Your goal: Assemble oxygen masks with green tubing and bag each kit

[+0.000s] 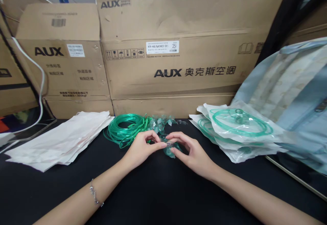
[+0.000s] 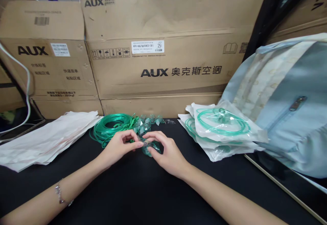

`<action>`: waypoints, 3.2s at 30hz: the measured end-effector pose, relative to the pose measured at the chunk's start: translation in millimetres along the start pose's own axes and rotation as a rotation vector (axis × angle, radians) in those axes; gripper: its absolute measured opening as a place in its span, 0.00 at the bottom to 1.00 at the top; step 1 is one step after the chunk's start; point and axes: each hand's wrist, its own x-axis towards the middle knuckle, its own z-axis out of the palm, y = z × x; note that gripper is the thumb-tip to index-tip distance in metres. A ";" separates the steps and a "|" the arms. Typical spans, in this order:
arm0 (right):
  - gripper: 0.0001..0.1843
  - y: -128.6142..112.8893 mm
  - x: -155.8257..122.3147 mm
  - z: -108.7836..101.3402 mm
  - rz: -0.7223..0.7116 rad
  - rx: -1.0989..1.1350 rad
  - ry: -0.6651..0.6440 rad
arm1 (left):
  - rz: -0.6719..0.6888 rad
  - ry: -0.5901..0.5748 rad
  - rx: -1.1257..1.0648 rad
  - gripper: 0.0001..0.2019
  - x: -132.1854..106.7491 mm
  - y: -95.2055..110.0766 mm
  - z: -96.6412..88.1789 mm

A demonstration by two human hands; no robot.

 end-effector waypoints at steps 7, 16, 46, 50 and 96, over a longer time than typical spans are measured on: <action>0.13 6.1 7.3 -0.8 0.114 0.356 -0.006 | 0.018 0.017 0.012 0.13 1.9 0.4 -1.6; 0.17 -1.9 6.4 -0.4 0.289 0.654 -0.005 | 0.024 -0.043 -0.116 0.10 -0.5 10.1 -0.2; 0.09 7.0 7.6 -12.4 0.246 0.682 -0.237 | -0.142 -0.140 -0.203 0.14 -10.3 18.6 6.4; 0.10 9.9 7.6 -7.4 0.259 0.604 -0.210 | -0.175 -0.079 -0.141 0.14 -11.2 16.7 11.2; 0.09 -16.6 -1.6 10.0 0.225 0.399 0.260 | -0.244 0.071 -0.527 0.07 -15.4 16.3 11.1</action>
